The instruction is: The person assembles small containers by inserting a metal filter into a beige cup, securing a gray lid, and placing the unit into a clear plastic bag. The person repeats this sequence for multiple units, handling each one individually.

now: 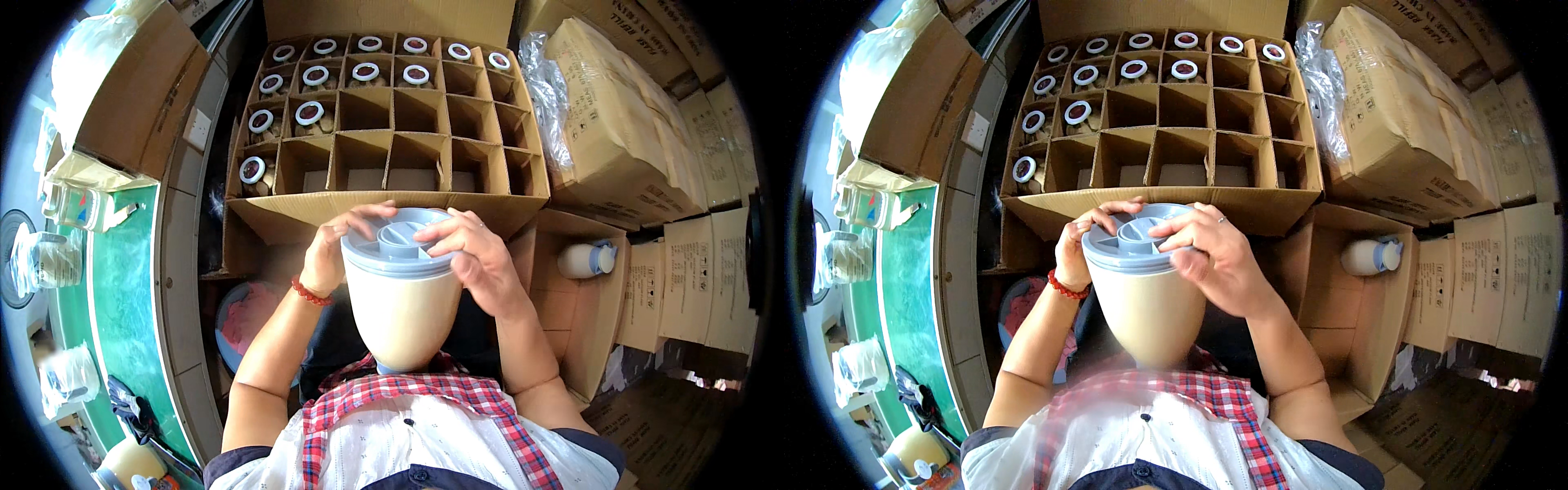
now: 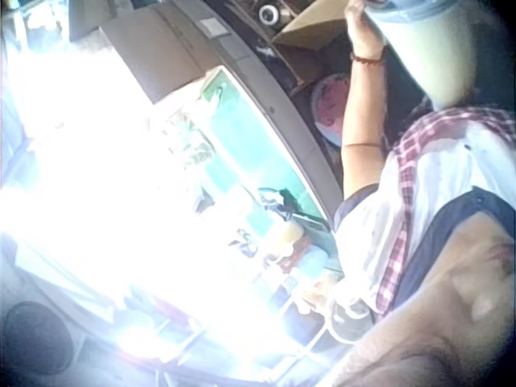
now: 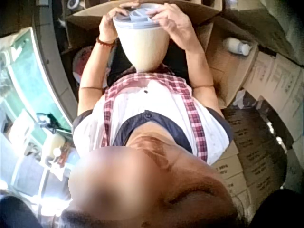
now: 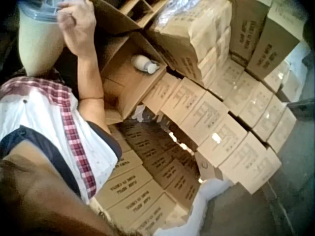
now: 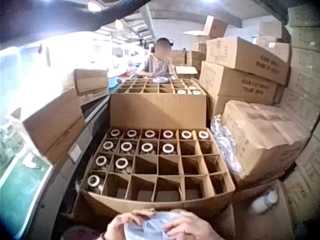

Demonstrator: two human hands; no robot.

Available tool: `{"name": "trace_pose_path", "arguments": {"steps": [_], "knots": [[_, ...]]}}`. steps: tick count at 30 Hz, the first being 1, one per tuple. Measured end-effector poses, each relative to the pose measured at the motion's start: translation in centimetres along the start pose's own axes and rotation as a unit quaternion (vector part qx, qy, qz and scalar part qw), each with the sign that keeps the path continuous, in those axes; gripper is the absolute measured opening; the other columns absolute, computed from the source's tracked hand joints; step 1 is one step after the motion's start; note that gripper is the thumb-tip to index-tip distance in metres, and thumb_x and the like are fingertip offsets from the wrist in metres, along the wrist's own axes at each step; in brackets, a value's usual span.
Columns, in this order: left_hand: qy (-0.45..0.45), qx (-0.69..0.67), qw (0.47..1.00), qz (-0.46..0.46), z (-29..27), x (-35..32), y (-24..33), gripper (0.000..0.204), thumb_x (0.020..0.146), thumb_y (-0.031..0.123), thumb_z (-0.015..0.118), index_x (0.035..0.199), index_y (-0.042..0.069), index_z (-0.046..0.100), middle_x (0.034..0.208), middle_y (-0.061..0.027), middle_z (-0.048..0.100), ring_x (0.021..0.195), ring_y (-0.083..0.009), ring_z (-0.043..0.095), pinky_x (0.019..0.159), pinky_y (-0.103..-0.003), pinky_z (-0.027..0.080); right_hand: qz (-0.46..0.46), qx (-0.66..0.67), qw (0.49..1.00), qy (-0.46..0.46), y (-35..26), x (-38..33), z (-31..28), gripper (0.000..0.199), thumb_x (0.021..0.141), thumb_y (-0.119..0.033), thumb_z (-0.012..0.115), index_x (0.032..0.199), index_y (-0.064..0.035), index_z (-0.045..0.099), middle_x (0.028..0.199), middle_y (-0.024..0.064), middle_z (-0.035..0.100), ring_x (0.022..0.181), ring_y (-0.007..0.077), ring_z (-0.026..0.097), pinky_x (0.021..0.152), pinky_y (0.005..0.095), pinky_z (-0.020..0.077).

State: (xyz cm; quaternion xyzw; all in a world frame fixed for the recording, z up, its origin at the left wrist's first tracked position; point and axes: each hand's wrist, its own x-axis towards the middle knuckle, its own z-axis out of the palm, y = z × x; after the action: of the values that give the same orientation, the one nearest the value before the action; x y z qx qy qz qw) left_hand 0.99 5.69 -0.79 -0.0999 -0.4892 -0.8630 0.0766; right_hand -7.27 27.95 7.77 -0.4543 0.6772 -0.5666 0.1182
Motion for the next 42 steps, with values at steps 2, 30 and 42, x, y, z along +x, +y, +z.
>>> {"name": "trace_pose_path", "arguments": {"steps": [2,30,42], "knots": [[0.012,0.055,0.998,-0.021,0.3,-0.2,0.5,0.045,0.096,0.035,0.033,0.088,-0.002,0.058,0.121,-0.0246,0.057,0.131,-0.0401,0.040,0.111,-0.050,0.027,-0.015,0.050,0.998,0.020,2.2,-0.8,0.1,0.029,0.096,-0.033,0.054,0.083,-0.0081,0.062,0.106,0.0089,0.068,0.099,0.0251,0.062,0.107,0.0481,0.0301],[-0.013,0.473,0.880,0.034,9.6,0.7,7.7,0.024,0.086,0.020,0.059,0.097,0.003,0.071,0.078,-0.0063,0.070,0.071,-0.0173,0.050,0.075,-0.032,0.038,-0.006,0.369,0.928,0.045,6.7,-0.4,-0.1,0.060,0.101,-0.041,0.028,0.065,-0.0035,0.056,0.075,0.0145,0.063,0.084,0.0267,0.059,0.111,0.0496,0.0307],[0.028,0.642,0.759,0.103,14.0,-0.3,6.6,0.014,0.084,0.015,0.066,0.097,0.011,0.068,0.097,-0.0019,0.067,0.092,-0.0233,0.059,0.090,-0.039,0.037,0.078,0.398,0.914,0.033,7.7,-2.0,0.6,0.072,0.102,-0.045,0.019,0.088,0.0047,0.069,0.124,0.0210,0.059,0.120,0.0320,0.051,0.108,0.0446,0.0344]]}}
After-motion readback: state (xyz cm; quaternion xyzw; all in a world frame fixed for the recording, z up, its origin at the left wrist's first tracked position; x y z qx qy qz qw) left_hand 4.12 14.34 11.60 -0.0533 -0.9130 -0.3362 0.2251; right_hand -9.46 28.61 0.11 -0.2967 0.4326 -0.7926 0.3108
